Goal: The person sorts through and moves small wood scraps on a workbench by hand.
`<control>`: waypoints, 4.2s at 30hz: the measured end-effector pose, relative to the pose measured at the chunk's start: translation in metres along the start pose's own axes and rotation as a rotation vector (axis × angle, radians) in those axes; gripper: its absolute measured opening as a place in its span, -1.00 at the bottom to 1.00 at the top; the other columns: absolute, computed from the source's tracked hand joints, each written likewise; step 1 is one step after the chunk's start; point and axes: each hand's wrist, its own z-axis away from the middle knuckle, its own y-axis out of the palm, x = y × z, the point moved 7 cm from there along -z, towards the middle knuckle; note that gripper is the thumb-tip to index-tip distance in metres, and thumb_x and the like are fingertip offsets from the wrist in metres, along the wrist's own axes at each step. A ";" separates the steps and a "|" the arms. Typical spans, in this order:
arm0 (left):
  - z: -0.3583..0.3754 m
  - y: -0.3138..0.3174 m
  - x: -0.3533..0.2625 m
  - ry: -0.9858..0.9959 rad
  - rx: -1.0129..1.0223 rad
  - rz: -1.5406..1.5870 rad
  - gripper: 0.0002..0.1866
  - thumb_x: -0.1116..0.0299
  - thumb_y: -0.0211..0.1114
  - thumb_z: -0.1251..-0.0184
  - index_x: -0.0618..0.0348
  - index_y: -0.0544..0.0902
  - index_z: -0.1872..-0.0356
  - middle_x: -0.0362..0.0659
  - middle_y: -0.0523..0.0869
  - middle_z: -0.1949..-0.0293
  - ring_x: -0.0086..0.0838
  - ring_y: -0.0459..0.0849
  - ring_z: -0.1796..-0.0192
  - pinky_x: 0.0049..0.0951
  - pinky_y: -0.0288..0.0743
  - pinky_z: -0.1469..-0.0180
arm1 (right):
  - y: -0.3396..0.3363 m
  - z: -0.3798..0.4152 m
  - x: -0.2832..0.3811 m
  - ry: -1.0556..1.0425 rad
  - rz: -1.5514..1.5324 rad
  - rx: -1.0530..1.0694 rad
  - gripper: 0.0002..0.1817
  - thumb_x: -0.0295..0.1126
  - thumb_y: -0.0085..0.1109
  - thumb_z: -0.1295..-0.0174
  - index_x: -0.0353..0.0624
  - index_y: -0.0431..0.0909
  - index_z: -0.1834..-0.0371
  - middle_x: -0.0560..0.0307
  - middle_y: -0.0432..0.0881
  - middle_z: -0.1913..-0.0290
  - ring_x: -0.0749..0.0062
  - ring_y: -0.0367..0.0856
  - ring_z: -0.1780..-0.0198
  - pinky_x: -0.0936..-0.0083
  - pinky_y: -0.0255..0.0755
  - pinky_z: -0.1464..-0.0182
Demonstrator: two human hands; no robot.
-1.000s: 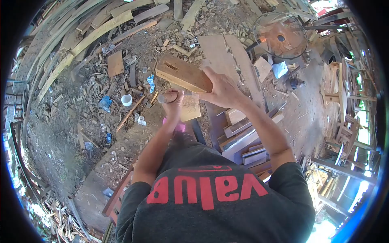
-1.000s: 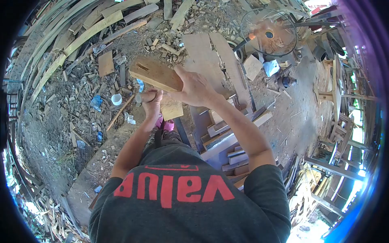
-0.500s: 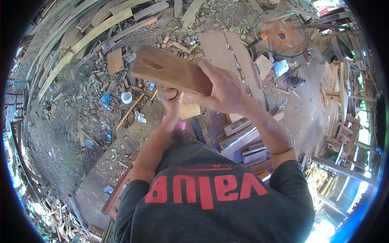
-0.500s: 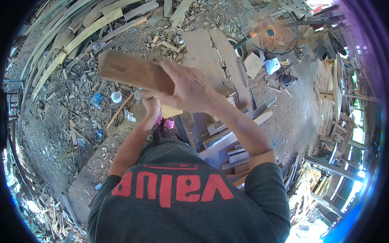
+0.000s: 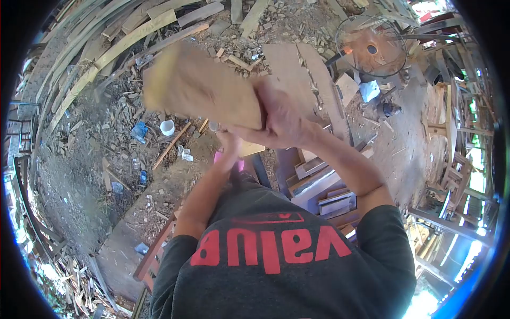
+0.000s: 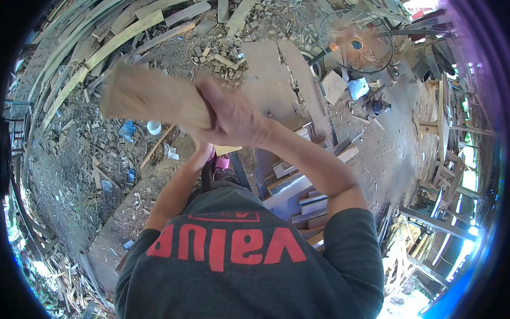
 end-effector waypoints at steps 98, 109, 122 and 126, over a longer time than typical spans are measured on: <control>0.069 0.185 -0.027 0.693 0.676 -0.955 -0.52 0.31 0.47 0.00 -0.19 0.55 -0.01 -0.08 0.53 0.04 -0.07 0.64 0.23 -0.12 0.61 0.27 | -0.086 0.256 -0.150 0.775 -0.636 -0.821 -0.52 -0.40 0.27 -0.16 -0.20 0.30 -0.12 0.07 0.53 0.15 0.43 0.54 0.20 0.41 0.50 0.20; 0.080 0.176 -0.055 0.498 0.780 -0.998 -0.58 0.32 0.43 -0.01 -0.15 0.56 0.04 -0.09 0.52 0.13 -0.04 0.64 0.20 -0.09 0.60 0.29 | -0.062 0.287 -0.172 0.910 -0.535 -0.582 -0.43 -0.35 0.28 -0.17 -0.18 0.30 -0.24 0.10 0.51 0.13 0.43 0.52 0.11 0.46 0.47 0.15; 0.076 0.176 -0.073 0.524 0.793 -0.958 -0.62 0.31 0.41 -0.02 -0.12 0.53 0.09 -0.08 0.49 0.17 -0.08 0.63 0.26 -0.15 0.57 0.34 | -0.024 0.308 -0.173 0.954 -0.793 -0.639 -0.58 -0.35 0.26 -0.19 -0.15 0.32 -0.06 0.09 0.52 0.21 0.43 0.58 0.32 0.44 0.56 0.32; 0.074 0.176 -0.067 0.538 0.791 -0.973 -0.61 0.29 0.42 -0.02 -0.14 0.54 0.07 -0.09 0.49 0.16 -0.10 0.62 0.28 -0.14 0.57 0.35 | -0.025 0.306 -0.170 0.980 -0.843 -0.655 -0.59 -0.37 0.22 -0.22 -0.15 0.29 -0.07 0.06 0.54 0.27 0.39 0.60 0.36 0.41 0.57 0.36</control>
